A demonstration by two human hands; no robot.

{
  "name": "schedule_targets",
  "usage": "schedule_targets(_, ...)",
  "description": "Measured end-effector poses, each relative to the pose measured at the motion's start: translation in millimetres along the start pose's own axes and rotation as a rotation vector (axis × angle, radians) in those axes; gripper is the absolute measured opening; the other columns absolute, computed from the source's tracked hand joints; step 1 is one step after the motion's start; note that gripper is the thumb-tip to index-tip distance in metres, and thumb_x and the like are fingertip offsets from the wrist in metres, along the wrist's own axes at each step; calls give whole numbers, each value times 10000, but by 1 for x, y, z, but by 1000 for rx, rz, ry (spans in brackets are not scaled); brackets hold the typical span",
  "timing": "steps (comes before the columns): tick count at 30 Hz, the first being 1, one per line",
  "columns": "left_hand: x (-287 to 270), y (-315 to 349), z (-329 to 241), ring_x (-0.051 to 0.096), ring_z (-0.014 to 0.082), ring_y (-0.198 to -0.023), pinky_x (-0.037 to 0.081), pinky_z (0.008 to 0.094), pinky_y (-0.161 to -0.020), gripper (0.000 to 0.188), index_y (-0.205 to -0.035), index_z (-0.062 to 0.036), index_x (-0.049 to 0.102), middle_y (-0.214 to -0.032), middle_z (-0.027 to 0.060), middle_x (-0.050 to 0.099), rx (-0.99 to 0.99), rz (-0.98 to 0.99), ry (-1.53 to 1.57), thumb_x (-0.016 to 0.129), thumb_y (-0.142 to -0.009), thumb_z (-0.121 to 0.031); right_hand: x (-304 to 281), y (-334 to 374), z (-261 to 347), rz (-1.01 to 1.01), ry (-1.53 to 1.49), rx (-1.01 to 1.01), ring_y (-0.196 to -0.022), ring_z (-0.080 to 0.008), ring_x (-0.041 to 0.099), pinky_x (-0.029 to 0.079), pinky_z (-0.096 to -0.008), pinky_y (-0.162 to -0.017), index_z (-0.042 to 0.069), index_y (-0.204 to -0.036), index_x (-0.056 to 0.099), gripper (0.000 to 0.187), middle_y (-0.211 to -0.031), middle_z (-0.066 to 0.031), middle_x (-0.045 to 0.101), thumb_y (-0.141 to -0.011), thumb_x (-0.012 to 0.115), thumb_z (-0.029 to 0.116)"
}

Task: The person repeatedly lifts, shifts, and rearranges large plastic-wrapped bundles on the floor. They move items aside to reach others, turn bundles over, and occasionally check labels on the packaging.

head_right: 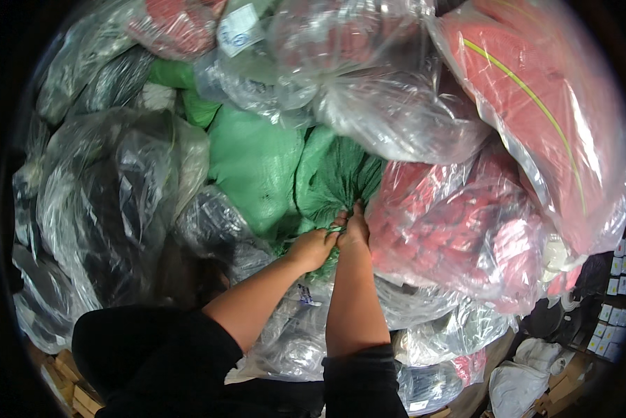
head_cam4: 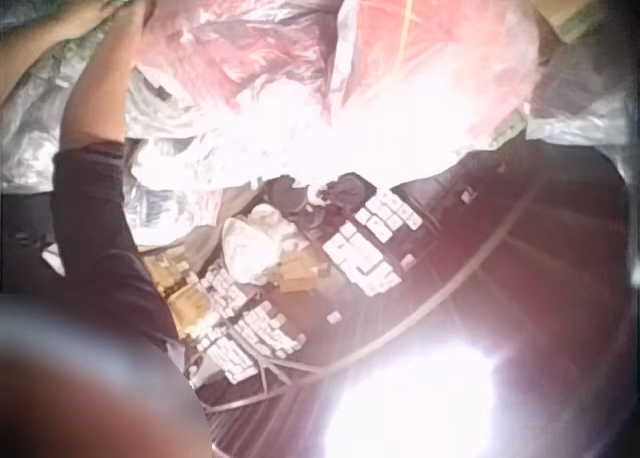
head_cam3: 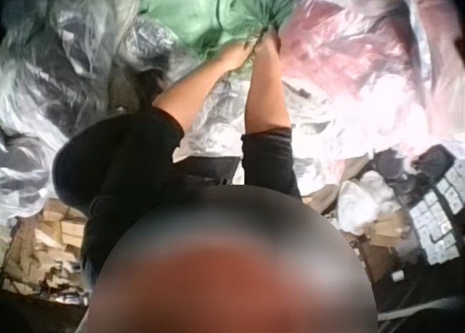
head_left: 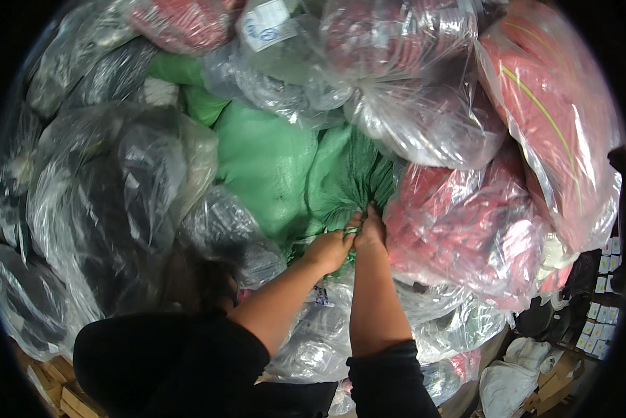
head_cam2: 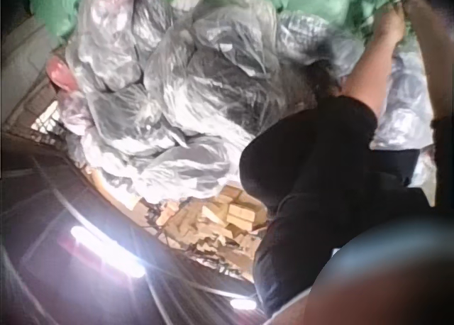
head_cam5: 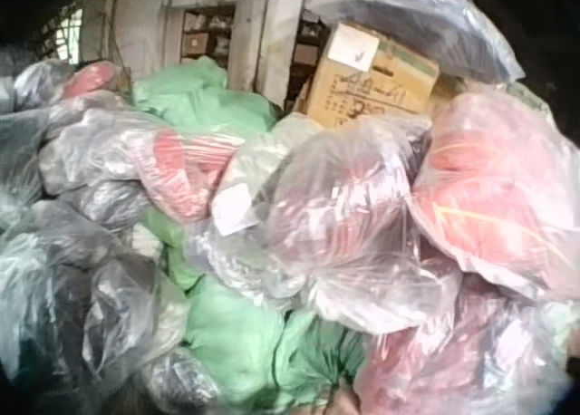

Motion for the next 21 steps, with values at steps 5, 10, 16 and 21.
schedule_targets(5,-12,72,-73,670,435,-964,524,521,-863,453,-1010,36,679,-1020,269,692,106,-44,34,434,-1011,-346,-13,90,29,240,-24,21,-464,-110,310,290,-274,-479,151,-877,503,349,-562,46,370,-1043,454,454)
schedule_targets(10,-43,159,-82,693,386,-840,569,481,-728,200,-906,-5,721,-913,215,704,414,-64,-422,563,-892,-128,-26,196,-15,367,14,-282,-507,-136,347,336,-296,-502,29,-1102,549,227,-620,13,400,-1039,466,231)
schedule_targets(16,-49,127,-58,654,445,-882,520,523,-796,335,-1007,59,598,-907,296,667,419,-14,-228,449,-983,-240,-27,157,-34,201,-82,-258,-548,-146,449,384,-298,-523,52,-862,502,192,-652,-23,476,-1008,541,171)
schedule_targets(21,-38,100,-48,645,479,-913,506,533,-839,438,-1022,85,603,-947,319,663,57,152,-158,469,-985,-331,-18,140,-20,-2,35,-139,-613,-188,554,461,-337,-566,15,-974,598,225,-773,-71,604,-1009,552,233)
Point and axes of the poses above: each hand's wrist, its own y-axis away from the middle knuckle, its own x-axis out of the palm, z = x × y, the point moved 3 cm from there along -y, towards the middle knuckle
